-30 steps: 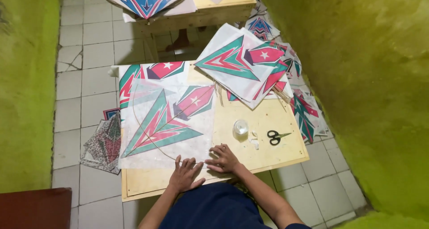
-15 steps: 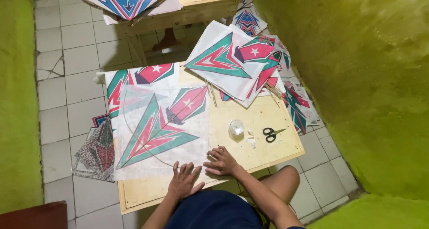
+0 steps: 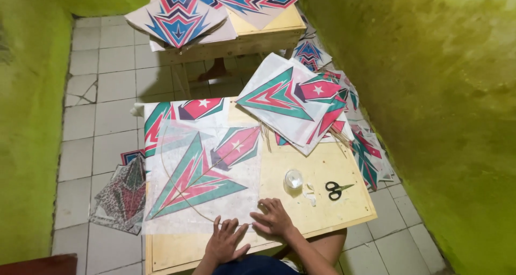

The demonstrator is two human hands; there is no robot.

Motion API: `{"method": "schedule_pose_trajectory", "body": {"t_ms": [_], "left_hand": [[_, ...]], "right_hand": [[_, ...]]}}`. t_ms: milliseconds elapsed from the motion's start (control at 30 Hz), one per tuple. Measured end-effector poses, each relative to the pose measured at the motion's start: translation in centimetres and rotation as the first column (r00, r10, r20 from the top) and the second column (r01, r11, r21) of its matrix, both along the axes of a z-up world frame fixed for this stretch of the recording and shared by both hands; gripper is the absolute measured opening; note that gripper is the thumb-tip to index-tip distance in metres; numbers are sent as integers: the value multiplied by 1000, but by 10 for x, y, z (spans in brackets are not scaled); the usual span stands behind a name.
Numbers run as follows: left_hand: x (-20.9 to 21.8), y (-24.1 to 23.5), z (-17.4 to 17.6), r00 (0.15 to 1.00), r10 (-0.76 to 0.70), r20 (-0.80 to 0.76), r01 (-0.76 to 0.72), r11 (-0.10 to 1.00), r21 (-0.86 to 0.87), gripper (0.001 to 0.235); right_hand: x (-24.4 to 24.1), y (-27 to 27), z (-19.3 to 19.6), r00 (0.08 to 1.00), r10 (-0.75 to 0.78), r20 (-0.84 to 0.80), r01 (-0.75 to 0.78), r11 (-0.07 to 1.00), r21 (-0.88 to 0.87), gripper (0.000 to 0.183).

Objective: Finalizing the assembly of a kite by applying glue to the edges of the sail and folding it over the frame.

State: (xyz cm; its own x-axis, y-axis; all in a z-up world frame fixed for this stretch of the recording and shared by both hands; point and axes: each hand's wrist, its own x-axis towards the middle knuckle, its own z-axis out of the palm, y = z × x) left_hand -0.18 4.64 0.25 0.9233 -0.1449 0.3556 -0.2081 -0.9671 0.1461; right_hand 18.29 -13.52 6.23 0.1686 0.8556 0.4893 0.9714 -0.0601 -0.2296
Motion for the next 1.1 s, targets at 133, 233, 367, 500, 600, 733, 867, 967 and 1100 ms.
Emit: {"method": "schedule_pose_trajectory", "body": {"t_ms": [133, 233, 367, 500, 600, 733, 867, 967, 1100], "left_hand": [[0, -1, 3, 1000, 24, 18, -23, 1000, -18, 65], [0, 0, 2, 1000, 22, -6, -22, 999, -43, 64], [0, -1, -4, 1000, 23, -14, -24, 999, -42, 66], [0, -1, -2, 999, 5, -36, -7, 998, -61, 66], [-1, -1, -1, 997, 8, -77, -13, 998, -65, 66], [-3, -3, 0, 996, 8, -93, -13, 999, -52, 66], [3, 1, 7, 1000, 18, 2, -18, 997, -73, 61], [-2, 1, 13, 999, -4, -46, 0, 996, -84, 61], [0, 2, 21, 1000, 12, 26, -9, 996, -88, 57]], "right_hand": [[5, 1, -19, 996, -84, -1, 84, 996, -33, 34], [9, 0, -38, 974, -222, -43, 221, 975, -7, 54], [11, -2, -48, 931, -345, -119, 351, 936, 27, 50], [8, -4, -50, 913, -374, -162, 376, 926, -16, 49], [9, -3, -47, 931, -343, -125, 349, 937, 29, 46], [-1, -1, -34, 838, -423, -343, 475, 876, 80, 34], [23, -5, -15, 432, -764, -479, 875, 484, 16, 58], [48, -15, 9, 226, -882, -413, 892, 358, -277, 47], [77, -12, 36, 188, -941, -281, 643, 334, -689, 46]]}}
